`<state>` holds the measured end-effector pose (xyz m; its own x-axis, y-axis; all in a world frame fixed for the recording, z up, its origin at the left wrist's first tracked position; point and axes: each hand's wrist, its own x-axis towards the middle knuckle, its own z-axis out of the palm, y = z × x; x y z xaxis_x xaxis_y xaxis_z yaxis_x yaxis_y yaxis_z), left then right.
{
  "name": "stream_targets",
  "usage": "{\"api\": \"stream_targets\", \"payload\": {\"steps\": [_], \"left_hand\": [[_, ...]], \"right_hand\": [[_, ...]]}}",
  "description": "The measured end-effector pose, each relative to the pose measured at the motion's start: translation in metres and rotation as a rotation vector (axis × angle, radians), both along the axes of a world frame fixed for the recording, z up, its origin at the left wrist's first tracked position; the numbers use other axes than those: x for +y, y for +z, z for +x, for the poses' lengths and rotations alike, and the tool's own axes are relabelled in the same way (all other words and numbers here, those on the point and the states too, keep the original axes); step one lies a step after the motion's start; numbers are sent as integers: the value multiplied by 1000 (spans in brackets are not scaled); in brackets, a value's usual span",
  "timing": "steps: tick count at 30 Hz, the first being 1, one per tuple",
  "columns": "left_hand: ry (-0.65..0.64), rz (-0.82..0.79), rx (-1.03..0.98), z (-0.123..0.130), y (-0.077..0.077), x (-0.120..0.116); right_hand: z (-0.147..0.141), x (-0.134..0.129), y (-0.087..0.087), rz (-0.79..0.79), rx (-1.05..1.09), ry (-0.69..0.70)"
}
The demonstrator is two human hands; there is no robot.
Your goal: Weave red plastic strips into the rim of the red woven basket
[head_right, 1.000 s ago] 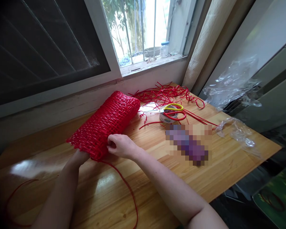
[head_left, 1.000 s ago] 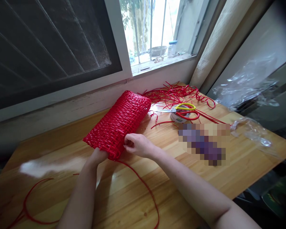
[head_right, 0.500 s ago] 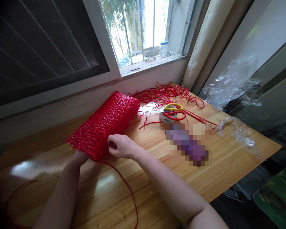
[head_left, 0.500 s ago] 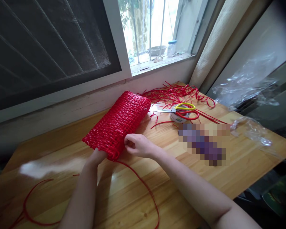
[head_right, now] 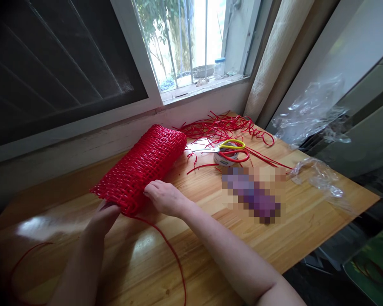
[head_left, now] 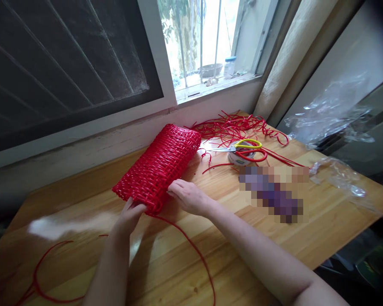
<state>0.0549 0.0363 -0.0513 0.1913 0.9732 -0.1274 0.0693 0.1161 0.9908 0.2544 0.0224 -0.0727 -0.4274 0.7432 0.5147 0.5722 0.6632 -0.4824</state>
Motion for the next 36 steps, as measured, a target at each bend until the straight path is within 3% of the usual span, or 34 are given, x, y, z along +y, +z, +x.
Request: {"api": "stream_targets", "payload": {"steps": [3, 6, 11, 18, 22, 24, 27, 31, 36], "left_hand": [[-105, 9, 65, 6, 12, -12], [-24, 46, 205, 21, 20, -17], [44, 107, 203, 34, 21, -17], [213, 40, 43, 30, 12, -16], [278, -18, -89, 30, 13, -14], [339, -40, -153, 32, 16, -14], [409, -77, -245, 36, 22, -14], [416, -116, -312, 41, 29, -16], [326, -85, -296, 40, 23, -18]], "right_hand": [[6, 1, 2, -102, 143, 61], [11, 1, 3, -169, 238, 85], [18, 2, -2, -173, 261, -65], [34, 3, 0, -305, 394, -297], [86, 6, 11, -226, 249, -581], [124, 8, 16, -141, 109, -779], [178, 10, 18, -121, -174, -959], [218, 9, 10, -349, -421, -959], [229, 17, 3, -332, -538, -961]]}}
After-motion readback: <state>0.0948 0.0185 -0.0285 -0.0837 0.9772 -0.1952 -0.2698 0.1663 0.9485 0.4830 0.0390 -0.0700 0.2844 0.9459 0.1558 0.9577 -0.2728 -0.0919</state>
